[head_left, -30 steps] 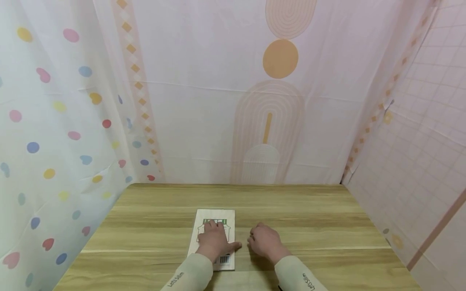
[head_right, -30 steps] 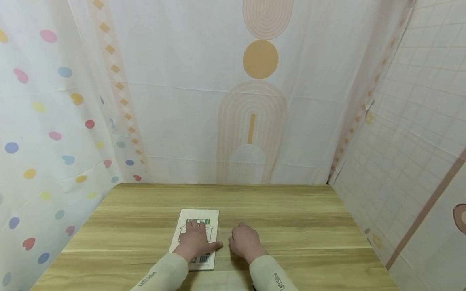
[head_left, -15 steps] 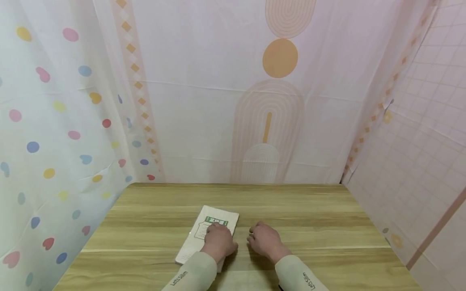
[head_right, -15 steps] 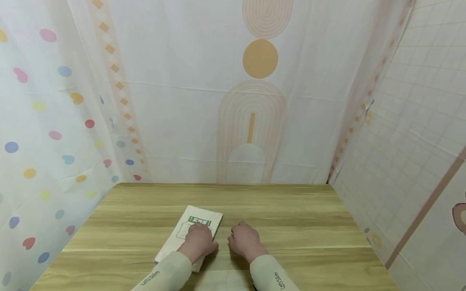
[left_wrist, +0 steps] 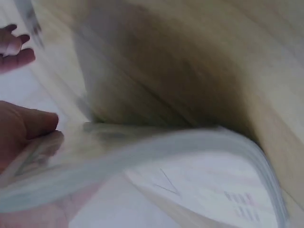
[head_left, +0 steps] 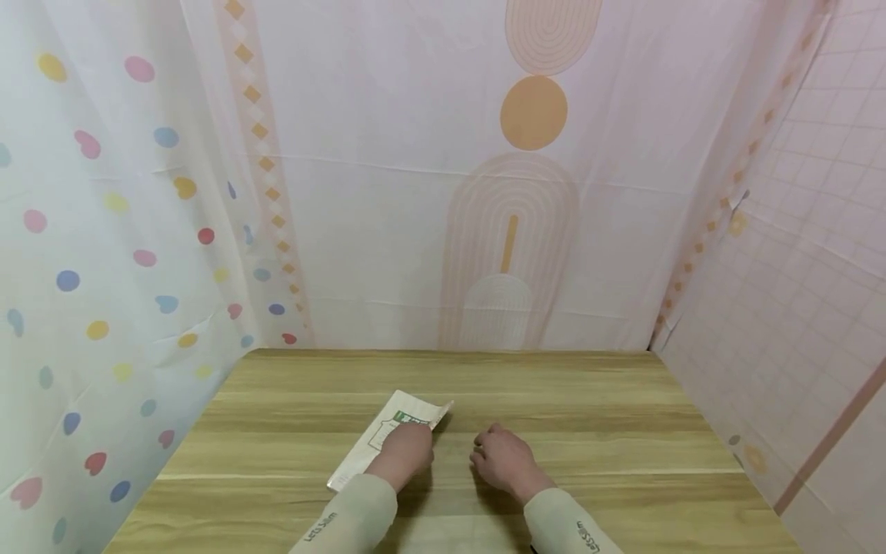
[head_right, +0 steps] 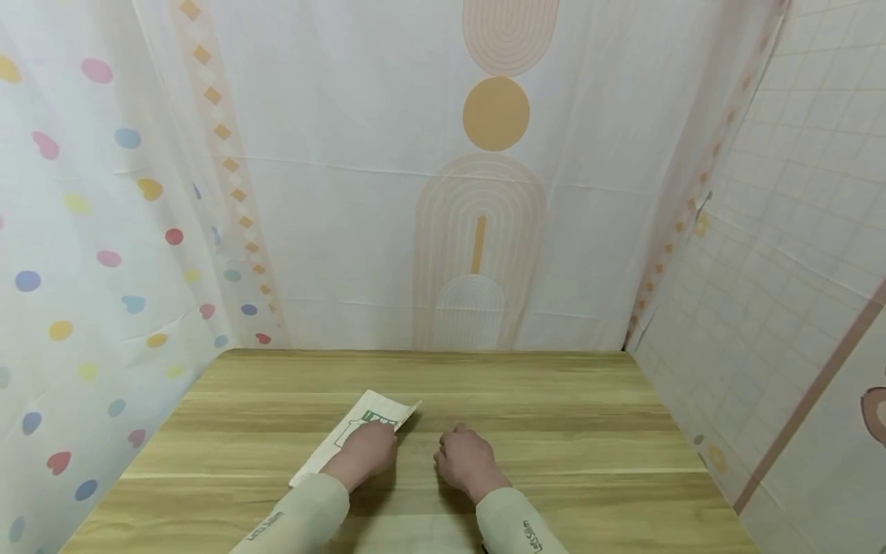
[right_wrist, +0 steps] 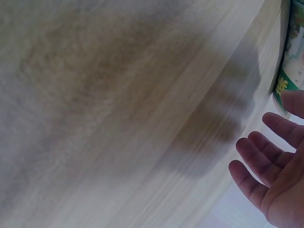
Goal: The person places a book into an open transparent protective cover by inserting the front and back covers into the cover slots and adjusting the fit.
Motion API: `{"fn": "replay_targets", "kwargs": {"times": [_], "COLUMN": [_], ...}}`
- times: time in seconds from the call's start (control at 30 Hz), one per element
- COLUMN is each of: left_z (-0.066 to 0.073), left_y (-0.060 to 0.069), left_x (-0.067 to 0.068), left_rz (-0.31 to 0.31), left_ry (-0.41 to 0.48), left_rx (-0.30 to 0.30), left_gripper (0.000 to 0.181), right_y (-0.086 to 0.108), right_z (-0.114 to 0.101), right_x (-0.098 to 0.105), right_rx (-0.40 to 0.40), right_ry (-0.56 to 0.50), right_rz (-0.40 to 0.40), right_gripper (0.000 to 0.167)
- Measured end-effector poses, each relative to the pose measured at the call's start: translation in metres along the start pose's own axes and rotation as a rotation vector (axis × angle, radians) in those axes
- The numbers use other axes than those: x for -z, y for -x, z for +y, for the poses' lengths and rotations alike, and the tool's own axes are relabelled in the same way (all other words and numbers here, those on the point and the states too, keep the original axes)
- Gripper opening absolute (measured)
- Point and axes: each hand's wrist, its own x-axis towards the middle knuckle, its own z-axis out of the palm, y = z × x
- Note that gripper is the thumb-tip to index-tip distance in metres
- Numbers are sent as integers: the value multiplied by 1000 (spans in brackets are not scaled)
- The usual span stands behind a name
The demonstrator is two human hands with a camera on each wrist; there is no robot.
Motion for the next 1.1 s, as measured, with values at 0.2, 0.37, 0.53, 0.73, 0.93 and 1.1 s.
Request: {"fn": "replay_targets", "kwargs": {"times": [0.2,0.37,0.53,0.73,0.93,1.1], "left_z": [-12,-19,-20,-14,-8,-7], "left_y": [-8,-10,-7,-1,0,-6], "left_x": [5,6,6,4,2,6], "left_rz": [31,-56,-100,-131,-190,-221], "left_ry": [277,538,720,977,1216,1413], "left_rx": [-9,37,80,116,103,67], "left_gripper": [16,27,33,43,55,59], "right_y": [-1,-1,-1,-2,-5,-5], "right_z": [1,3,3,2,3,4], "right_x": [-3,-3,-2,-2,-5,-3], "right_rx": [6,3,3,18,-12,-85], "right_ry": [3,1,-7,-71,-248,-440], "right_rz": [-3,-5,4,45,22,9], "right_gripper": [26,25,26,30,47,58]}}
